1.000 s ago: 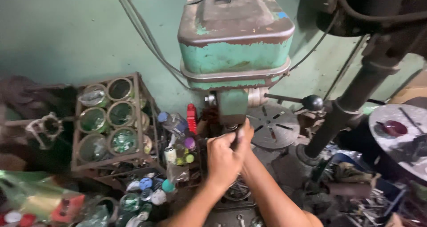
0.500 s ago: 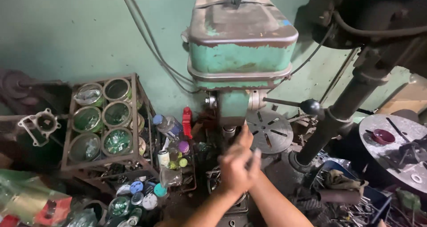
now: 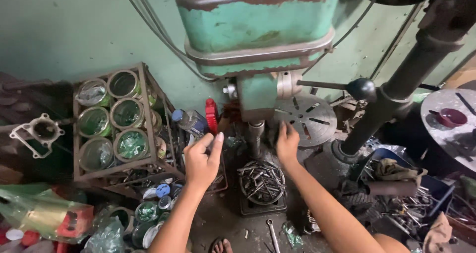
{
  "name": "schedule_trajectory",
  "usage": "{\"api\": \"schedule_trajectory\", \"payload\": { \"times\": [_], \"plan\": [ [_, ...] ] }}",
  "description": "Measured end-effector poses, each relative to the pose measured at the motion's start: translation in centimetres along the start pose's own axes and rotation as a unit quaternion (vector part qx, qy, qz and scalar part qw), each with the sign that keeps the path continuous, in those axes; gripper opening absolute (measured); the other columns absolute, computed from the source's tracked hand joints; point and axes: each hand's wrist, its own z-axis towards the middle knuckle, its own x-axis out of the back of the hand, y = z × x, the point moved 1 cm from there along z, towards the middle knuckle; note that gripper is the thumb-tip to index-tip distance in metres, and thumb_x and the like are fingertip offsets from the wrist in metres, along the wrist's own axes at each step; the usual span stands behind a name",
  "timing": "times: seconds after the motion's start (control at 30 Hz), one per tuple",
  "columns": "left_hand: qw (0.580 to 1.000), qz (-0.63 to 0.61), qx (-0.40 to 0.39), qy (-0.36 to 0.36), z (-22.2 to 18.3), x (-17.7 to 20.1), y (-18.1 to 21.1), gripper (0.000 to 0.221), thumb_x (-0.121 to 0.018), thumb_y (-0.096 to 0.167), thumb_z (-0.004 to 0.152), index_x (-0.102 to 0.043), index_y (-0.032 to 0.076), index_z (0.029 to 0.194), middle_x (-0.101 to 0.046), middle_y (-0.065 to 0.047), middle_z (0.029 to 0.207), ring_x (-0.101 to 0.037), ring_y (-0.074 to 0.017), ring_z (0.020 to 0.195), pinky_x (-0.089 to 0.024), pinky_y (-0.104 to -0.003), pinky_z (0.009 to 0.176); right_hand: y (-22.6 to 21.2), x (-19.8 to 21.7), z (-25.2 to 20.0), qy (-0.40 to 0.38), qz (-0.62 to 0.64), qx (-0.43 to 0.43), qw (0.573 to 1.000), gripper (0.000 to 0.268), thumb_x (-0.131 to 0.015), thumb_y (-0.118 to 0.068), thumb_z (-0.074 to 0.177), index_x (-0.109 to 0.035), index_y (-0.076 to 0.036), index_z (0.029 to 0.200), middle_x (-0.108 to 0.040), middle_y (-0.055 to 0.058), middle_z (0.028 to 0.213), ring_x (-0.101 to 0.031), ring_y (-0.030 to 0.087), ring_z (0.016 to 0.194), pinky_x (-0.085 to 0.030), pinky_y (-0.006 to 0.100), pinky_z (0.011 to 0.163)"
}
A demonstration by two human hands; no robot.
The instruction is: The recorder is using a drill press and hand tools to repair or modify an engine cylinder head component in a workshop.
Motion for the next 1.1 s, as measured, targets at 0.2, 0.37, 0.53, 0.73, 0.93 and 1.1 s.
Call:
{"api": "schedule_trajectory", "payload": {
  "times": [0.2, 0.37, 0.53, 0.73, 0.93, 1.1],
  "plan": [
    [0.995, 0.056, -0.032, -0.074, 0.2, 0.8, -0.8, 0.035, -0.071, 0.029, 0.095, -0.061, 0.002, 0.074, -0.061, -0.017, 0.065, -0.059, -0.0379, 0.058, -0.045, -0.046, 0.053, 14.1, 1.3, -8.4, -0.300, -0.370, -0.066, 0.876, 0.041, -0.061, -0.036, 0.098, -0.069, 0.001, 0.114, -0.068, 0.030, 0.112, -0.064, 0.049, 0.106, -0.051, 0.051, 0.096],
    [0.976, 0.140, -0.003, -0.164, 0.2, 0.0, -2.1, 0.033, -0.071, 0.037, 0.091, -0.071, 0.007, 0.078, -0.070, -0.017, 0.075, -0.068, -0.0406, 0.070, -0.052, -0.051, 0.060, 23.2, -2.0, -16.4, -0.384, -0.352, -0.091, 0.849, 0.036, -0.055, -0.025, 0.092, -0.069, -0.005, 0.119, -0.070, 0.026, 0.117, -0.067, 0.043, 0.112, -0.052, 0.051, 0.097],
    [0.966, 0.138, 0.016, -0.217, 0.2, -0.5, -2.8, 0.028, -0.072, 0.038, 0.090, -0.075, 0.010, 0.087, -0.075, -0.014, 0.082, -0.070, -0.0389, 0.073, -0.056, -0.050, 0.067, 26.9, -6.2, -20.2, -0.388, -0.405, -0.144, 0.816, 0.036, -0.046, -0.023, 0.102, -0.059, -0.008, 0.132, -0.068, 0.025, 0.122, -0.066, 0.043, 0.113, -0.054, 0.053, 0.094],
    [0.945, 0.159, 0.030, -0.283, -0.3, -1.2, -3.9, 0.032, -0.072, 0.042, 0.092, -0.074, 0.010, 0.095, -0.075, -0.014, 0.087, -0.072, -0.0373, 0.080, -0.056, -0.051, 0.074, 26.6, -7.3, -19.1, -0.426, -0.461, -0.095, 0.773, 0.047, -0.047, -0.015, 0.098, -0.051, -0.018, 0.144, -0.066, 0.025, 0.122, -0.069, 0.041, 0.111, -0.056, 0.052, 0.092],
    [0.902, 0.195, 0.037, -0.382, -1.6, -2.3, -6.3, 0.033, -0.074, 0.040, 0.089, -0.073, 0.008, 0.101, -0.074, -0.013, 0.098, -0.070, -0.0352, 0.094, -0.055, -0.048, 0.083, 28.3, -5.1, -19.7, -0.321, -0.333, -0.136, 0.876, 0.038, -0.070, -0.019, 0.091, -0.068, -0.013, 0.128, -0.074, 0.019, 0.115, -0.071, 0.035, 0.110, -0.056, 0.045, 0.093],
    [0.879, 0.180, 0.078, -0.434, -2.6, -5.2, -8.7, 0.060, -0.073, 0.043, 0.091, -0.056, 0.012, 0.139, -0.056, -0.016, 0.141, -0.052, -0.0364, 0.129, -0.042, -0.051, 0.104, 18.5, -1.4, -18.9, -0.076, 0.184, -0.315, 0.928, 0.039, -0.069, -0.021, 0.091, -0.072, 0.003, 0.122, -0.078, 0.014, 0.105, -0.072, 0.026, 0.092, -0.058, 0.039, 0.082]
  ]
}}
